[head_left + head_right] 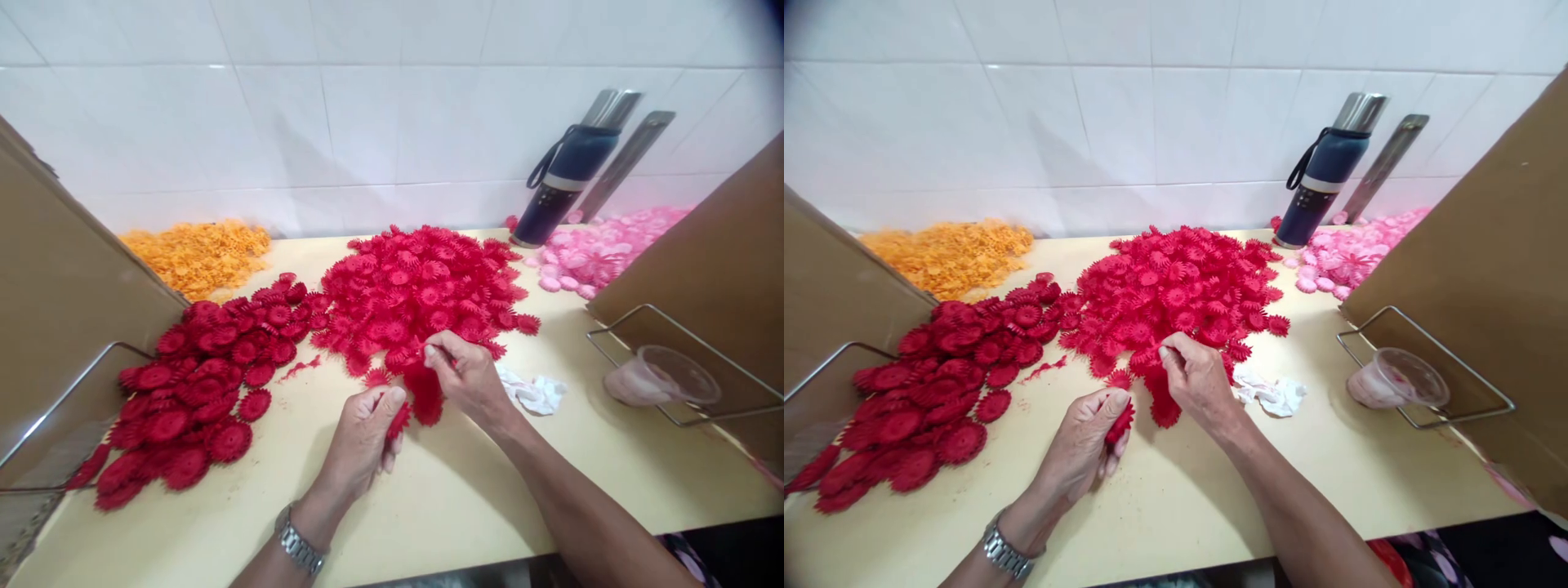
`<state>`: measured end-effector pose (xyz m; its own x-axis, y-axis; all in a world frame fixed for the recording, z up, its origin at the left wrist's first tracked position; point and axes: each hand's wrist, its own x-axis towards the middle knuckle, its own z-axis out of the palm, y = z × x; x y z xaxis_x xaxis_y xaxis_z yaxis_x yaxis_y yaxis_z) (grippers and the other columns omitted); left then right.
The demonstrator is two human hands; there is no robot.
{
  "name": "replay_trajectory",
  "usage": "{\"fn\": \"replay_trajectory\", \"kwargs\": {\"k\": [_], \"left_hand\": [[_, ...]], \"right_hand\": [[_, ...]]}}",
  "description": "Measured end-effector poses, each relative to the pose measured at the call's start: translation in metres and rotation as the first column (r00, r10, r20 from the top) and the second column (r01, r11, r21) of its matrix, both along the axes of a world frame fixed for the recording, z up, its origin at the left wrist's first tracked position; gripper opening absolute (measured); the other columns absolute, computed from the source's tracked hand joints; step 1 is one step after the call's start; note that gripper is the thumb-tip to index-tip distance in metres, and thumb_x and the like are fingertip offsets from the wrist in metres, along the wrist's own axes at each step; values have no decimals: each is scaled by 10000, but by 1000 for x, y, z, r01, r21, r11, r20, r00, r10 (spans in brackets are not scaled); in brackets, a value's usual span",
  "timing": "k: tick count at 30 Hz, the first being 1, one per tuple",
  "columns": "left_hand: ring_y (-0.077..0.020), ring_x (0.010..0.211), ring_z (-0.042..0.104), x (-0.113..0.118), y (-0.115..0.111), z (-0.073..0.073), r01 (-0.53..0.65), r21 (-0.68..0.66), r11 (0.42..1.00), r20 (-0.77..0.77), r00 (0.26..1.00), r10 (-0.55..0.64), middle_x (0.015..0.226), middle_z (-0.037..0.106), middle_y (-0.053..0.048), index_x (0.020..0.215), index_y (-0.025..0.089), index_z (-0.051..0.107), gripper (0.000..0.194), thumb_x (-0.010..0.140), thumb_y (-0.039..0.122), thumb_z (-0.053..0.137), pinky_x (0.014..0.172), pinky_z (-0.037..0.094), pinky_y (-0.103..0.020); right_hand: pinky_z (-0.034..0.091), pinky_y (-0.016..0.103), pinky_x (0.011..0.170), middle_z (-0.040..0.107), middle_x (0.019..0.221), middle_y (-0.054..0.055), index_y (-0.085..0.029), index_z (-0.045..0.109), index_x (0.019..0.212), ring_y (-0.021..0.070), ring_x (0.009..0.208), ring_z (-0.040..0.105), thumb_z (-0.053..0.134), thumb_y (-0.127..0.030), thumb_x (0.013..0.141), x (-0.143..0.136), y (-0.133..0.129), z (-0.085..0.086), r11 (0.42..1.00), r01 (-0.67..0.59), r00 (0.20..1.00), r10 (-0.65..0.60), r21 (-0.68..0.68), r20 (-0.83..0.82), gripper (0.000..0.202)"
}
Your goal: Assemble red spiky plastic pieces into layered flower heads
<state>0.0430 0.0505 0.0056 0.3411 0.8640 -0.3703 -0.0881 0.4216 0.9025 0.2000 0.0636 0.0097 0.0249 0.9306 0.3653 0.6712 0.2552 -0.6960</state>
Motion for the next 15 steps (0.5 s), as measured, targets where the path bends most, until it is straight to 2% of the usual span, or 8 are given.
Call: {"fn": "replay_trajectory", "kwargs": {"k": [2,4,7,9,11,13,15], "left_hand": [[-80,329,497,-1,2,3,41,-28,999,91,995,-38,488,559,24,647,160,481,375,730,512,585,307,370,-163],[-112,402,570,-2,3,5,55,-41,998,168,985,-47,563,607,-3,682,151,502,318,721,444,620,377,452,-201],[-94,342,518,-5,5,4,-6,-50,999,145,989,13,498,586,10,665,147,503,259,690,354,657,330,405,-180],[-62,277,428,-6,5,0,-68,-46,997,85,994,72,418,530,39,635,150,496,253,684,342,654,272,309,-148],[-36,266,365,-5,4,-2,-111,-37,993,48,992,113,386,481,66,632,152,502,251,679,344,657,255,247,-125],[-23,280,335,-3,4,-2,-131,-14,991,24,991,131,386,447,84,646,153,518,263,676,370,663,256,221,-110],[-18,285,314,-1,3,-1,-132,9,991,-9,991,132,384,415,92,627,155,514,309,666,420,668,256,206,-106]], "right_hand": [[453,305,669,630,790,70,-162,639,884,183,727,565,471,-194,834,8,5,-3,994,45,981,-62,96,181,177],[447,381,785,627,946,114,-156,638,1013,233,877,555,509,-204,815,14,8,-5,980,62,948,-116,187,296,241],[441,417,835,625,980,122,-148,646,1020,246,923,549,515,-222,820,15,8,-2,966,71,956,-137,247,259,250],[458,381,826,632,947,103,-156,660,960,219,906,564,498,-222,840,11,3,3,977,0,989,-32,215,143,213],[477,324,786,633,919,80,-168,657,939,180,866,582,487,-230,858,3,-2,8,980,-144,989,146,137,-11,199],[484,279,723,632,877,56,-171,645,934,151,802,592,518,-264,851,-5,-8,11,954,-296,942,299,41,-154,178],[474,252,658,628,818,30,-168,625,915,135,733,585,588,-298,808,-12,-11,11,919,-389,895,362,-62,-261,172]]}}
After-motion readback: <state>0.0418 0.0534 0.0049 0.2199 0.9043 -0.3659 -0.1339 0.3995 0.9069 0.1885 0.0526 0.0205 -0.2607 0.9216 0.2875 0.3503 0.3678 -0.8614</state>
